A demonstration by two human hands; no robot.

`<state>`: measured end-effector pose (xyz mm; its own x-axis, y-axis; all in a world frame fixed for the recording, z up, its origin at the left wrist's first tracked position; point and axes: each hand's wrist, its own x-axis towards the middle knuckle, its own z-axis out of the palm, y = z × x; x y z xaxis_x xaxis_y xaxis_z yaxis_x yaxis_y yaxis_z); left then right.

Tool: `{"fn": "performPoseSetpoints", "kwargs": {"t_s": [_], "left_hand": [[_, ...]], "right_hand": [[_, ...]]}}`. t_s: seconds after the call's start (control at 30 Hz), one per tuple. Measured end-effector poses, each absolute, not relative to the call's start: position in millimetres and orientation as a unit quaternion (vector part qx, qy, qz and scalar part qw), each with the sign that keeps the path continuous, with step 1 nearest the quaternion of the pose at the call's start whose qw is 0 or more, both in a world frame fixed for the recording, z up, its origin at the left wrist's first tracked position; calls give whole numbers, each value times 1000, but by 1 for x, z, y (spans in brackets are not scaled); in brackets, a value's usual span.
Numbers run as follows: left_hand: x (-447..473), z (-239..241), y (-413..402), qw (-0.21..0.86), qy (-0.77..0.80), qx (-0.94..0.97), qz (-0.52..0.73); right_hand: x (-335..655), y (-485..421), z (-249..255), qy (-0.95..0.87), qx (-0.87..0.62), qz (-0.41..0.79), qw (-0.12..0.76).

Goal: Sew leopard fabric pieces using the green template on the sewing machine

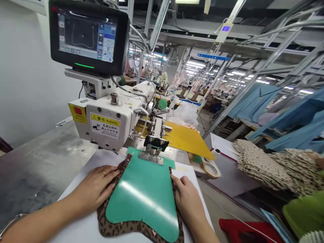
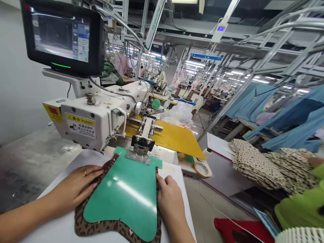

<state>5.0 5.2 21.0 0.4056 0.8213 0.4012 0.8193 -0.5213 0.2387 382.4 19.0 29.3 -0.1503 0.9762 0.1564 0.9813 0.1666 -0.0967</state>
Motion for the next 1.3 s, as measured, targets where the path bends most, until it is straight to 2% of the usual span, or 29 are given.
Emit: {"fn": "performPoseSetpoints", "kwargs": {"t_s": [0.37,0.53,0.77,1.03,1.3], "left_hand": [[3,40,5,102,490,819,280],[4,42,5,112,493,814,285],[2,42,6,116,499,814,273],[0,34,12,120,489,818,277],[-9,61,-4,196,592,768,147]], "right_hand": [[391,15,33,-709,-637,107,285],[392,14,32,-683,-639,130,329],[387,16,40,-676,-641,147,333],[394,-17,67,-643,-685,201,276],[377,-88,58,-627,-712,229,218]]}}
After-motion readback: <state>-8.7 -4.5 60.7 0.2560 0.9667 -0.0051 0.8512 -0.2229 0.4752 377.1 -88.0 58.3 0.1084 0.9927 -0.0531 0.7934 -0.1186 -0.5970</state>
